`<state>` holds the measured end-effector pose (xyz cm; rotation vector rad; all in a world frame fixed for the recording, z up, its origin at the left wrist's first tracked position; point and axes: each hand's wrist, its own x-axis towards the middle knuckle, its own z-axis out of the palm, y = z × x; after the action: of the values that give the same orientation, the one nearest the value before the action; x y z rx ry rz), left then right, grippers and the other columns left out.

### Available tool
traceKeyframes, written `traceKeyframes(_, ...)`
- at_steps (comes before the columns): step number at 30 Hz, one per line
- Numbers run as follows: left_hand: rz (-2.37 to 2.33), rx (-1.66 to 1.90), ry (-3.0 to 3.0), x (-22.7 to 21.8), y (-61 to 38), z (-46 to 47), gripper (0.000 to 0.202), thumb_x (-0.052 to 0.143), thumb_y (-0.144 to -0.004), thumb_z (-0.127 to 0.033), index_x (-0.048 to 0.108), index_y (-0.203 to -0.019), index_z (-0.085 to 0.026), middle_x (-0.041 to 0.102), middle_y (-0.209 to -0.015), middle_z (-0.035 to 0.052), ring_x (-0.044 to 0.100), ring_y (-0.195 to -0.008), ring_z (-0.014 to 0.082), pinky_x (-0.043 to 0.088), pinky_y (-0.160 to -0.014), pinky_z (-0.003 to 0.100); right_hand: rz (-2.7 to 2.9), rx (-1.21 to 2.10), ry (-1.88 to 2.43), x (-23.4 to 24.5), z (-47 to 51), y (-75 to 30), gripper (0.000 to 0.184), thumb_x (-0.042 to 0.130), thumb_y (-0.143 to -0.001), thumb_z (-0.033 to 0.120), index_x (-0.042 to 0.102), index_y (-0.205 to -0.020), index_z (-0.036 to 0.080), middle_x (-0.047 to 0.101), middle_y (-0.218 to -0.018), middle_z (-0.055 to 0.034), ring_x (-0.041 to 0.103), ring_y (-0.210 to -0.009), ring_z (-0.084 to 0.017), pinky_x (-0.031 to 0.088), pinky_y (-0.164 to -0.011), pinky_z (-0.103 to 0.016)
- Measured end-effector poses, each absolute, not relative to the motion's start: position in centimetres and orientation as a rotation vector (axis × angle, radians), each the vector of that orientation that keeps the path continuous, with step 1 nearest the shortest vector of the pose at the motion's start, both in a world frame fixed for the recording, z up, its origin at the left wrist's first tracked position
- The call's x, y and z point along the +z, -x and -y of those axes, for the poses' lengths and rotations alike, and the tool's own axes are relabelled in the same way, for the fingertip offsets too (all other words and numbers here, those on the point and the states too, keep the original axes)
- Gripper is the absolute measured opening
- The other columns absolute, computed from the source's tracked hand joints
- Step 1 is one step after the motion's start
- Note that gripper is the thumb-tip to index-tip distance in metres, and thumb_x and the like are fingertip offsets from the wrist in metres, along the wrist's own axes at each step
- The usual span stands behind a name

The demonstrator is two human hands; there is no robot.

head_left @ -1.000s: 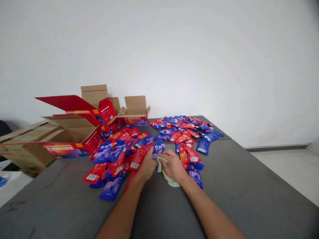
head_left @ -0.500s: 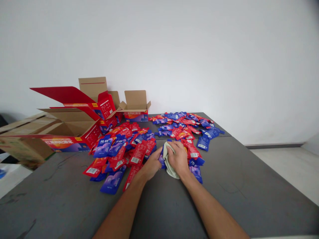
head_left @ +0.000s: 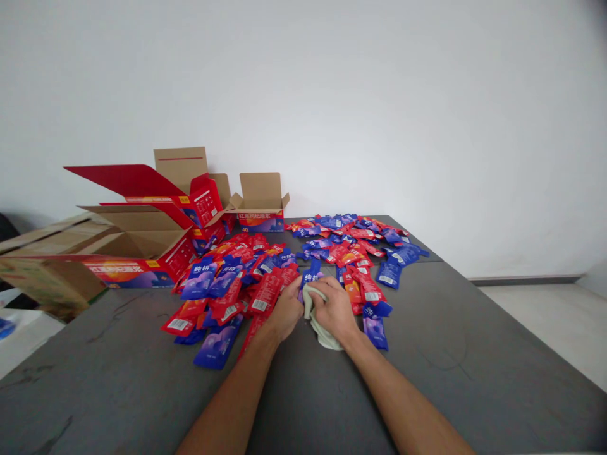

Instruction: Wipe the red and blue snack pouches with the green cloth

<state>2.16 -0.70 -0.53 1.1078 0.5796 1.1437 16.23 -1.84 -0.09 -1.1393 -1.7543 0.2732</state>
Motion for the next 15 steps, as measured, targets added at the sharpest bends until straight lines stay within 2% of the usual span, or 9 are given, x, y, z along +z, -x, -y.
traceKeyframes(5,-0.636,1.075,-1.213,-0.7,-2.5,0.9,0.063,0.052,-0.056,-0.004,0.067,-0.116,-0.017,0.069,-0.092,0.0047,0.059,-0.08,0.016,0.04,-0.062,0.022,1.543,0.183,1.275,0.8,1.3,-17.4,0.024,0.055,-0.091,0.022,0.073,-0.107,0.02,0.066,-0.102,-0.0088,0.063,-0.096,-0.022,0.05,-0.093,-0.037)
traceKeyframes(10,-0.678,1.164,-1.13,-0.7,-2.2,0.6,0.061,0.054,-0.055,-0.005,0.067,-0.113,-0.018,0.068,-0.087,0.0023,0.056,-0.072,0.0122,0.038,-0.06,0.021,1.677,0.262,1.182,0.3,1.2,-17.2,0.024,0.056,-0.089,0.021,0.074,-0.106,0.022,0.067,-0.101,-0.0071,0.063,-0.095,-0.021,0.051,-0.089,-0.034)
traceKeyframes(15,-0.677,1.253,-0.872,-0.5,-1.8,0.0,0.038,0.058,-0.065,-0.014,0.067,-0.102,-0.016,0.063,-0.074,-0.0009,0.054,-0.061,0.0099,0.039,-0.057,0.021,1.849,0.373,1.122,-0.2,1.9,-16.4,0.026,0.058,-0.087,0.016,0.075,-0.103,0.026,0.067,-0.101,-0.0056,0.063,-0.095,-0.02,0.051,-0.087,-0.033)
